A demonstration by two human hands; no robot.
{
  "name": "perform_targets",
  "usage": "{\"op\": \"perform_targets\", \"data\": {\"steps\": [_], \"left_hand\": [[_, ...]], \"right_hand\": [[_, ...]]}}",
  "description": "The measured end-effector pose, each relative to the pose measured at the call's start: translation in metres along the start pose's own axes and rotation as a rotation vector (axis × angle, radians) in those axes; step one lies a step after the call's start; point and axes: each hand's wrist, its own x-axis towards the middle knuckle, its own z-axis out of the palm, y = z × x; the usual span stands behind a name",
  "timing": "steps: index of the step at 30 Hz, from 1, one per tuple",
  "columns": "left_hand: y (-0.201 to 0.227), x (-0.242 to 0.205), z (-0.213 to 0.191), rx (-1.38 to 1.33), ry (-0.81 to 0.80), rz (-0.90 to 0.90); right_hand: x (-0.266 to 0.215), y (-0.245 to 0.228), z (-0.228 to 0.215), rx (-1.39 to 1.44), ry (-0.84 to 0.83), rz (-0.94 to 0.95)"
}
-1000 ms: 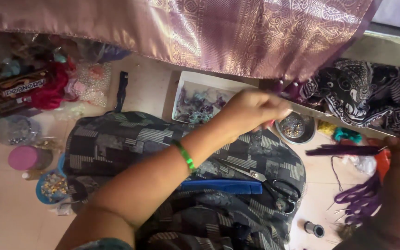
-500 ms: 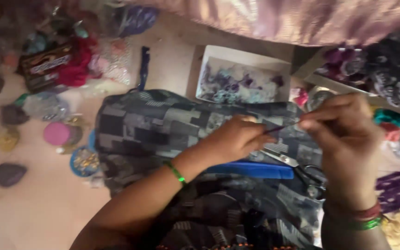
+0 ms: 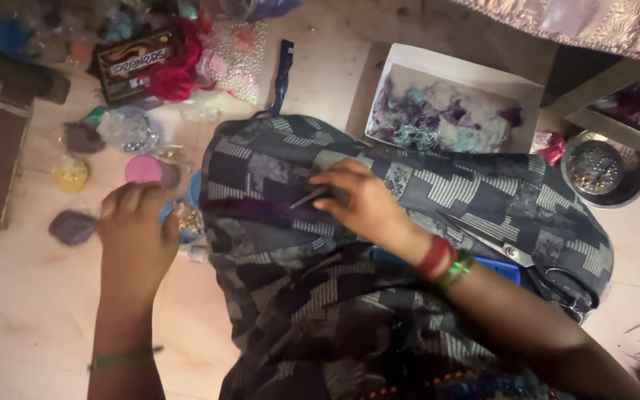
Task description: Attach decorative tassels to the edge of a purple and gold fabric garment using a needle and thread.
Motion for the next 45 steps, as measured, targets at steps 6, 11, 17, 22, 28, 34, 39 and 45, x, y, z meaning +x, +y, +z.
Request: {"op": "perform_targets", "data": {"steps": [6,11,17,22,28,34,39,45], "left_hand": [[0.045,0.000,0.026,-0.238,0.238,-0.135],[0.139,0.054,0.057,-0.652,0.069,-0.090],[0.254,0.065,0.075,-0.905,-0.048,0.380],[0.296,0.049,0.082,-1.068,-0.251,0.536],[0.295,0.044,0.089,-1.049,-0.455,0.473],[0.298,0.041,0.089,-0.973,-0.342,0.571],[0.302,0.040,0.089,-0.945,-0.400,0.511],[0.312,0.041,0.085,-0.894,-0.370,0.572]], "right_hand": [[-0.097,0.036,-0.113,-0.402,0.072,0.282],[-0.215,0.060,-0.154,-0.779,0.160,0.538],[-0.295,0.057,-0.130,-0.672,0.110,0.587],[-0.340,0.034,-0.150,-0.338,0.261,0.509],[-0.525,0.081,-0.199,-0.078,1.096,0.918],[-0.641,0.140,-0.190,-0.045,1.213,1.145],[-0.681,0.261,-0.177,-0.917,0.450,1.375],[-0.607,0.258,-0.202,-0.995,0.826,1.510]]}}
